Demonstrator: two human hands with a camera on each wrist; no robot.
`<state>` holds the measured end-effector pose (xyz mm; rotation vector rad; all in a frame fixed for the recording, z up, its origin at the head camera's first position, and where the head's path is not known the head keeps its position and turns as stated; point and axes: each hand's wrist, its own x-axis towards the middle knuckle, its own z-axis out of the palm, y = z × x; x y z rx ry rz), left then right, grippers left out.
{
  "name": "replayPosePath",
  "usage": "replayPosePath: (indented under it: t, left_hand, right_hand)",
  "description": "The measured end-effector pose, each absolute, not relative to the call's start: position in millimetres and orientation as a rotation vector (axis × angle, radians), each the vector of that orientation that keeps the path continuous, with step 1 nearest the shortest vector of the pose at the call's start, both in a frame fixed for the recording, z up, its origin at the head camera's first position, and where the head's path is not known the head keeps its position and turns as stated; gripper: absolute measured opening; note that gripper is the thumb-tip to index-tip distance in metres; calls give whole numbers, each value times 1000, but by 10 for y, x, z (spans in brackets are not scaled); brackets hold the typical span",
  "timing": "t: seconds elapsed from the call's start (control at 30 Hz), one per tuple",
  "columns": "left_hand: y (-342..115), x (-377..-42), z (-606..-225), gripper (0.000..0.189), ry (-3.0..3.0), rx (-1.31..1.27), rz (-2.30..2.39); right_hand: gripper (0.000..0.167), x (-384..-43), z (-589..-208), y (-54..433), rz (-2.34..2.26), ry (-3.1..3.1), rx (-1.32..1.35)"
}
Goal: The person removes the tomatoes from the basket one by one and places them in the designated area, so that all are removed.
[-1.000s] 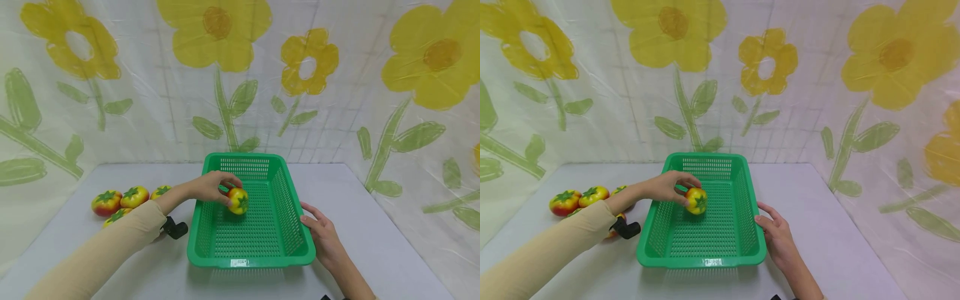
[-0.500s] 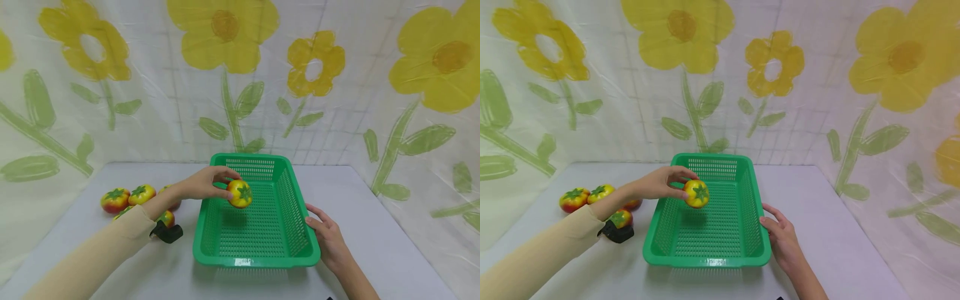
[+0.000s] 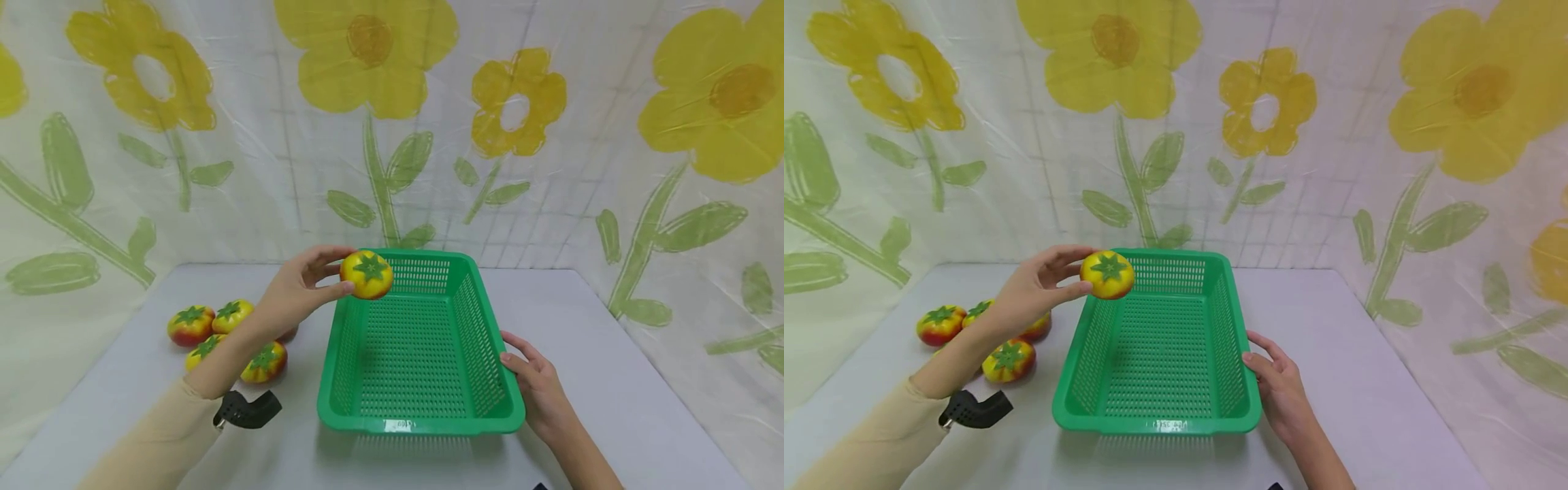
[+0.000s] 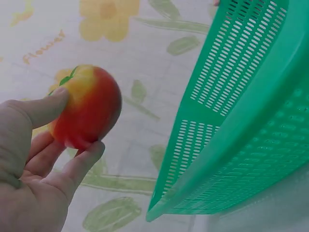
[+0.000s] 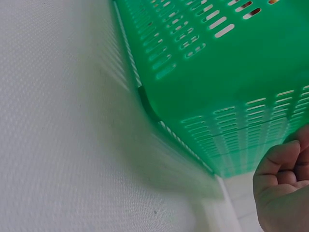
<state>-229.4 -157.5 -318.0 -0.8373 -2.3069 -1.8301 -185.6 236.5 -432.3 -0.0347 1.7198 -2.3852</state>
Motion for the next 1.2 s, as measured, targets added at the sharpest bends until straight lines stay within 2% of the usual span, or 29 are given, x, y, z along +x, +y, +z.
replayPosePath:
  t: [0.3,0.73,0.9,1.2]
  left_hand:
    - [-1703,-2142,-3245,48,-2175,-797,-1834]
    - [-1921,-1765,-3420,51,-2200,-332,-1787]
    - [-2040,-1609,-3515,52,-2228,-208,-1728]
    - [-2237,-1421,-3650,55,-2116,-45,-1893]
  right_hand:
    - [49,-1866,-4323,2344,-2394,1696,-52]
    - [50,-1873,-4322,2322,-2387,1696,-43]
    - [49,-1872,-4318,2321,-2383,1702,-38]
    - [48,-1859,-4309,2358,-2392,1698,-34]
